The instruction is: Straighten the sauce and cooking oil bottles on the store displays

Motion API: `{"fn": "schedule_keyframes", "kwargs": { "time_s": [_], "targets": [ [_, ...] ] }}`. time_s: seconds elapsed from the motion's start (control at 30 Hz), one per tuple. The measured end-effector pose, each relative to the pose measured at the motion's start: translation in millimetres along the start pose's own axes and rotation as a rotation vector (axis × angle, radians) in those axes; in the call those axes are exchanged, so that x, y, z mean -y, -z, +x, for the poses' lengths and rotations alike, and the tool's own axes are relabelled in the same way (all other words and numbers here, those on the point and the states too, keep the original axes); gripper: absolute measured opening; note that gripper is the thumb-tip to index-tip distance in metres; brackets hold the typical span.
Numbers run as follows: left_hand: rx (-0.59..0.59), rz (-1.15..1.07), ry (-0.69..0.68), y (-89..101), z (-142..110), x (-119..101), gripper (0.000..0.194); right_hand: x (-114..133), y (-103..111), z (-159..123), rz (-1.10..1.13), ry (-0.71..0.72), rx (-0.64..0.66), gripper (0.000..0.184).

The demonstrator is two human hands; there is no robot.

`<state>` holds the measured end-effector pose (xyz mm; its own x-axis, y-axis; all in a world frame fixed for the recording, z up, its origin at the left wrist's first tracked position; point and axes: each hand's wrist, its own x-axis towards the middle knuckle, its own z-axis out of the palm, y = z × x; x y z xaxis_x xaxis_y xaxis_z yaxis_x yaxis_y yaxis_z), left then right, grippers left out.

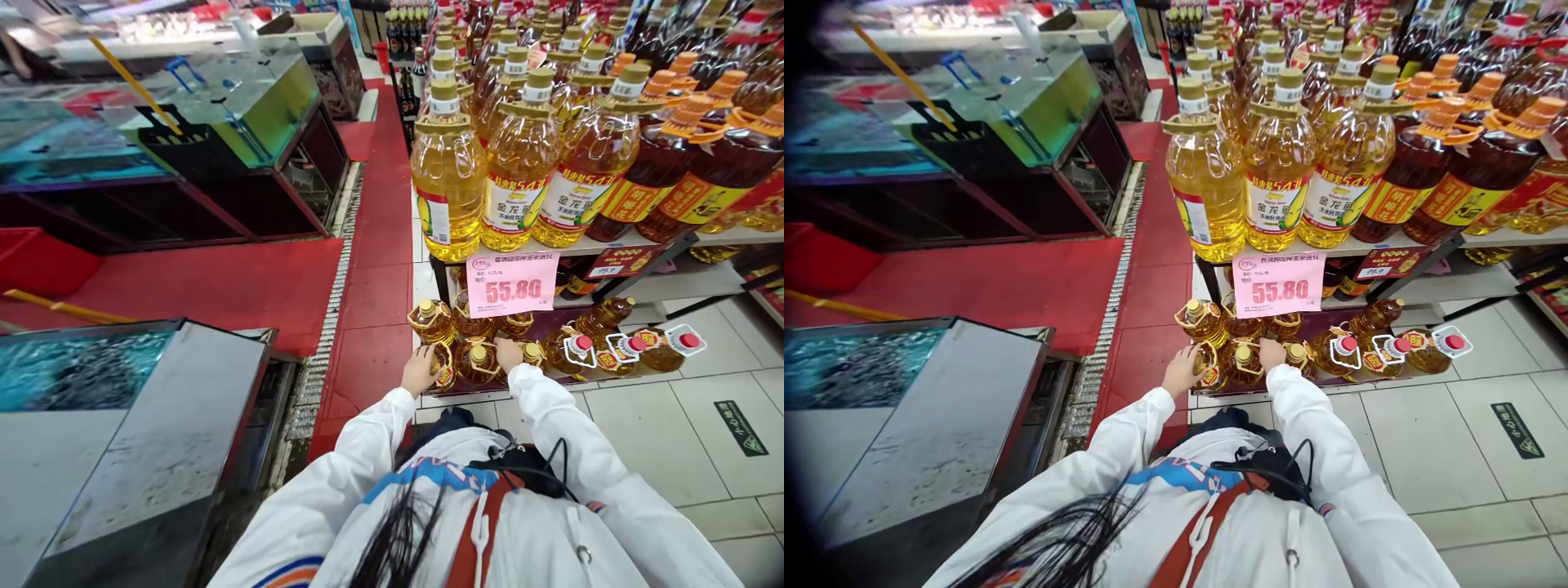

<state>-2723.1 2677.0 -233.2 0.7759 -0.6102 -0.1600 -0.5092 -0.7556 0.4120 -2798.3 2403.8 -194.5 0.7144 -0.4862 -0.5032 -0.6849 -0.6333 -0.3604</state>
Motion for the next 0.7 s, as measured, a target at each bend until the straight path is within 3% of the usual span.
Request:
{"fn": "schedule_keyframes", "kwargs": {
  "time_s": [0.17,0.23,0.33,0.43,0.53,0.63,0.7],
  "targets": [
    [0.107,0.052,-0.120,11.3,10,12,0.076,0,4,12,0.044,0.108,-0.012,0.024],
    [0.128,0.062,-0.140,15.3,13,12,0.075,-3,5,8,0.113,0.141,-0.050,0.021],
    [0.103,0.079,-0.145,18.0,17,1,0.070,-18,16,-7,0.264,0.159,-0.163,0.031],
    [0.043,-0.157,-0.116,13.3,15,-29,0.053,-61,36,-30,0.441,0.055,-0.379,0.044],
    [0.132,-0.557,-0.073,-7.1,9,-75,0.035,-126,54,-51,0.605,-0.207,-0.584,0.055],
    [0.287,-0.702,-0.018,-46.5,3,-127,0.029,-184,61,-56,0.774,-0.429,-0.594,0.057],
    [0.355,-0.790,0.080,-77.8,4,-159,0.036,-208,60,-50,0.891,-0.485,-0.534,0.051]
  ]
}}
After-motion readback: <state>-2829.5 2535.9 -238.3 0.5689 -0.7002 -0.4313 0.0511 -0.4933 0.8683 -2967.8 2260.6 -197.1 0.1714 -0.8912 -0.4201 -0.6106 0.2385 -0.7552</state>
